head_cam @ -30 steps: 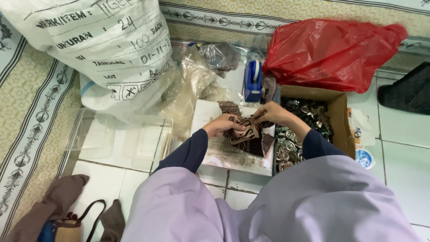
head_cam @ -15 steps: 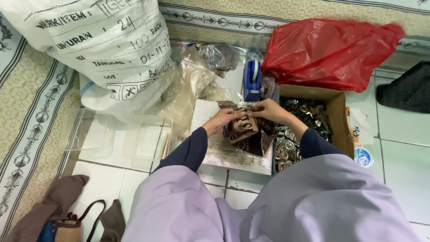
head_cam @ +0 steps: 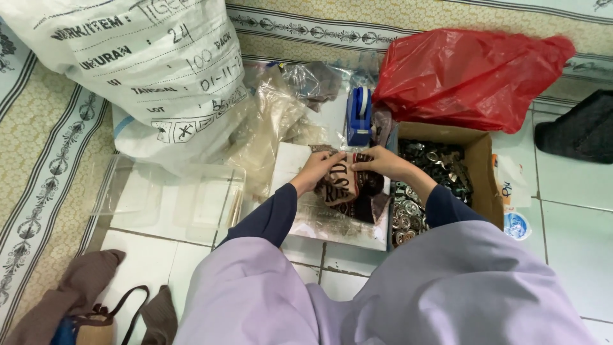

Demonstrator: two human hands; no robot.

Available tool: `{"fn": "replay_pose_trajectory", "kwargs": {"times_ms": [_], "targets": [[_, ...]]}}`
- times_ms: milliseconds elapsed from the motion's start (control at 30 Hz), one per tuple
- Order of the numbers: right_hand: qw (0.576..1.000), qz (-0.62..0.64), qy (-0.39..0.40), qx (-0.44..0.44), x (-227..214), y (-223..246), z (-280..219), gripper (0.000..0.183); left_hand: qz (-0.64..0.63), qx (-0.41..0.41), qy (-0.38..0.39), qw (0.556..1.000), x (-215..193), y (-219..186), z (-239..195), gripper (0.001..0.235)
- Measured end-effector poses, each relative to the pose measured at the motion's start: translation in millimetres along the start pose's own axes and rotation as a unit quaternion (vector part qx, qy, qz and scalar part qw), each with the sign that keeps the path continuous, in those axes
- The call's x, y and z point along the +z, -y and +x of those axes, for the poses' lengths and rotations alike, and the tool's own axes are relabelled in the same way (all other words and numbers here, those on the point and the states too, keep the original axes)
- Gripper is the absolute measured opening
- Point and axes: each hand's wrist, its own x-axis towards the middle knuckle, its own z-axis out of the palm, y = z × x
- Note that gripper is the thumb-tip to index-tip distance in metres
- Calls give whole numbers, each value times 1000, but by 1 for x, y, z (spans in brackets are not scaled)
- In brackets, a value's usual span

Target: The person sits on the floor and sorts small metal hardware items, including buttons and decorative pieces, from a box into a plastic bag. They also handle a piece of patterned fabric, folding it and placing it aside.

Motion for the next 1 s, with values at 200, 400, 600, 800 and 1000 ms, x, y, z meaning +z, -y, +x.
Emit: {"fn": "replay_pose_trajectory", "kwargs": {"times_ms": [200,400,600,800,1000], "targets": [[974,220,33,32,-19,-55,33,24,-130,18,54,990,15,-46,-49,39],[984,166,-10,63,10,-35,8,26,-41,21,65,997,16,-17,-20,44],[994,102,45,22,9,-47,22,27,-64,-9,62,996,25,-62,-67,39],[981,185,37,47,1,-23,-4,17,-2,4,25,1000,0,-9,-26,35],[990,10,69,121,-13,-32,7,87,301,47,6,952,-5,-40,-39,72]]}}
